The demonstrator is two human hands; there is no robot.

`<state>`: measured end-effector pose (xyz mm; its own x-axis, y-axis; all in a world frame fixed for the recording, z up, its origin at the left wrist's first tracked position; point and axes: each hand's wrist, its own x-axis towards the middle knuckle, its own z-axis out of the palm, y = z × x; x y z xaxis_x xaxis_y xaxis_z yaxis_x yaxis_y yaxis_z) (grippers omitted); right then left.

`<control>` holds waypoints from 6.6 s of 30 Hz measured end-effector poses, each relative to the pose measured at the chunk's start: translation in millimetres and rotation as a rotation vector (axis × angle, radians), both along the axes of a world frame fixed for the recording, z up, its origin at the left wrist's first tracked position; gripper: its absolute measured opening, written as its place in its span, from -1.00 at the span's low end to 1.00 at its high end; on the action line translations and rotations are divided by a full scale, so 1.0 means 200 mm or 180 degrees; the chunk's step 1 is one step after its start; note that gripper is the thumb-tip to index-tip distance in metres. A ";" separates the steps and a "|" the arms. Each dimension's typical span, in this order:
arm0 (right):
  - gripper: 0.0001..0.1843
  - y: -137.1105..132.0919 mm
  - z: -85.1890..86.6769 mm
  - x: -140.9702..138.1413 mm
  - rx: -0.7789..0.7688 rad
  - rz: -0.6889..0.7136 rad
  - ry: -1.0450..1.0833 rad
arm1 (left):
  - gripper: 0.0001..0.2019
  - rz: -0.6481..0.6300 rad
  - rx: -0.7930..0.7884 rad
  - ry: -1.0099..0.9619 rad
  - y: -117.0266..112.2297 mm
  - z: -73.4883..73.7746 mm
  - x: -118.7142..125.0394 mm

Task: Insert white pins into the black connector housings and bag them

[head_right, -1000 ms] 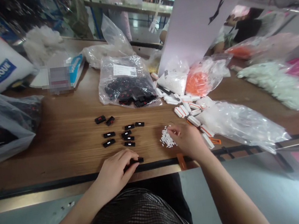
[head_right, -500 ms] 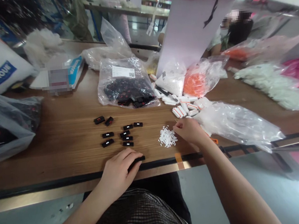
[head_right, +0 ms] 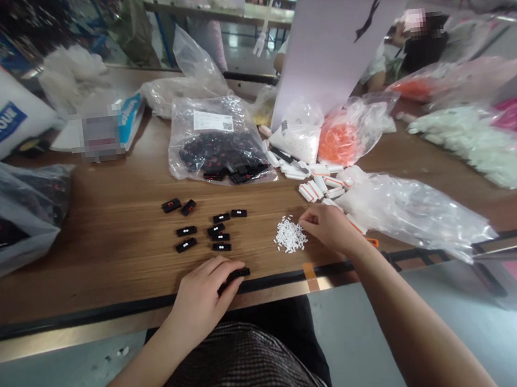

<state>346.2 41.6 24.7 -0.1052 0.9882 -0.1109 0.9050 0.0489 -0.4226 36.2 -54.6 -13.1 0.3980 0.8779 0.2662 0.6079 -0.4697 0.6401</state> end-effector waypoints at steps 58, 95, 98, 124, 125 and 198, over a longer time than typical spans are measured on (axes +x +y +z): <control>-0.70 0.02 0.00 -0.21 0.0255 -0.0716 -0.0468 | -0.94 0.0108 -0.0159 -0.0098 -0.01 -0.01 0.00; -0.82 -0.21 0.08 -0.44 -0.0049 0.0490 0.1185 | -0.91 0.0174 -0.0319 -0.0113 0.00 0.01 0.00; -0.88 -0.32 0.10 -0.54 -0.0236 0.1202 0.1117 | -0.94 0.0193 -0.0370 -0.0099 0.01 0.01 0.01; -0.73 -0.42 0.08 -0.58 0.0609 0.2139 -0.0419 | -0.88 0.0286 -0.0381 -0.0126 0.00 0.00 0.01; -0.73 -0.42 0.08 -0.59 0.0687 0.2179 -0.0539 | -0.87 0.0290 -0.0388 -0.0125 0.00 0.00 0.01; -0.89 -0.49 0.00 -0.70 0.0448 0.0302 -0.0357 | -0.55 0.0114 -0.0126 -0.0347 0.00 -0.01 0.01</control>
<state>206.3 -55.6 24.5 -0.1934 0.9811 0.0114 0.9345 0.1877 -0.3023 37.7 -55.2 -15.3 0.3367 0.9018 0.2710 0.5497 -0.4219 0.7210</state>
